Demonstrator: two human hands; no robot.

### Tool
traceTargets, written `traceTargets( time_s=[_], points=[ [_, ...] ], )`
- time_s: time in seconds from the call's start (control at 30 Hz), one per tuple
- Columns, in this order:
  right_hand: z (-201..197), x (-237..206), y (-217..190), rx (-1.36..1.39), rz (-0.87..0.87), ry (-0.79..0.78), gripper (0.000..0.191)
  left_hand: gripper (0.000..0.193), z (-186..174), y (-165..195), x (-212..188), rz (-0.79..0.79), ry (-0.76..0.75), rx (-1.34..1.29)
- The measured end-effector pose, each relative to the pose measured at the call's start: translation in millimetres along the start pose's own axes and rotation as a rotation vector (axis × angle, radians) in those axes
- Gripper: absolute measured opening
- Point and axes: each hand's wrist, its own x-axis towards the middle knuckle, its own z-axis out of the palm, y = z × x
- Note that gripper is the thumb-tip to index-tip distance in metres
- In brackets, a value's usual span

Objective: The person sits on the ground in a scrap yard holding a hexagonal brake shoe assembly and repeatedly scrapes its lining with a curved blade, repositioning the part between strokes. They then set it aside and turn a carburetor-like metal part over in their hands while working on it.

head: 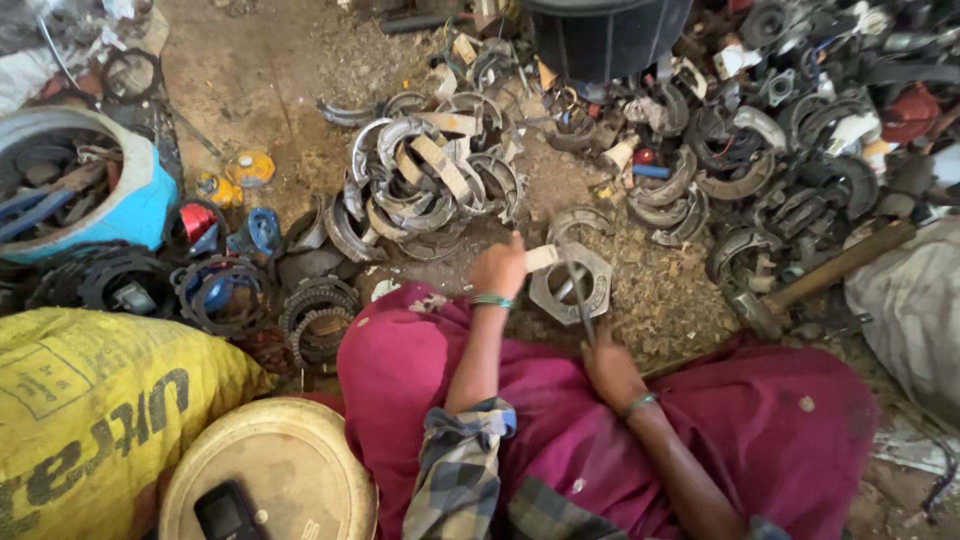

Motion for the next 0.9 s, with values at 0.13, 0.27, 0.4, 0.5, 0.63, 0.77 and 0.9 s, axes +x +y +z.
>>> traceTargets(
  time_s=[0.13, 0.27, 0.4, 0.5, 0.63, 0.77, 0.9],
  points=[
    [-15, -10, -8, 0.080, 0.035, 0.117, 0.047, 0.068, -2, 6, -2, -0.005, -0.007, 0.041],
    [-52, -25, -30, 0.393, 0.108, 0.228, 0.043, 0.069, -2, 8, -8, 0.043, -0.035, 0.078],
    [-42, -9, -27, 0.349, 0.038, 0.364, 0.037, 0.069, -7, 9, -8, 0.068, -0.022, 0.085],
    [-9, 8, -14, 0.052, -0.005, 0.096, 0.034, 0.068, -11, 11, -10, 0.059, -0.011, 0.048],
    [-1, 7, -13, -0.022, -0.028, 0.007, 0.041, 0.070, -12, 15, -11, 0.078, 0.012, 0.128],
    [-48, -13, -40, 0.129, 0.070, 0.182, 0.036, 0.069, -7, 12, -10, 0.087, 0.016, 0.098],
    [-80, -16, -53, 0.412, -0.013, 0.420, 0.035, 0.067, -4, 9, -11, 0.091, -0.003, 0.080]
  ],
)
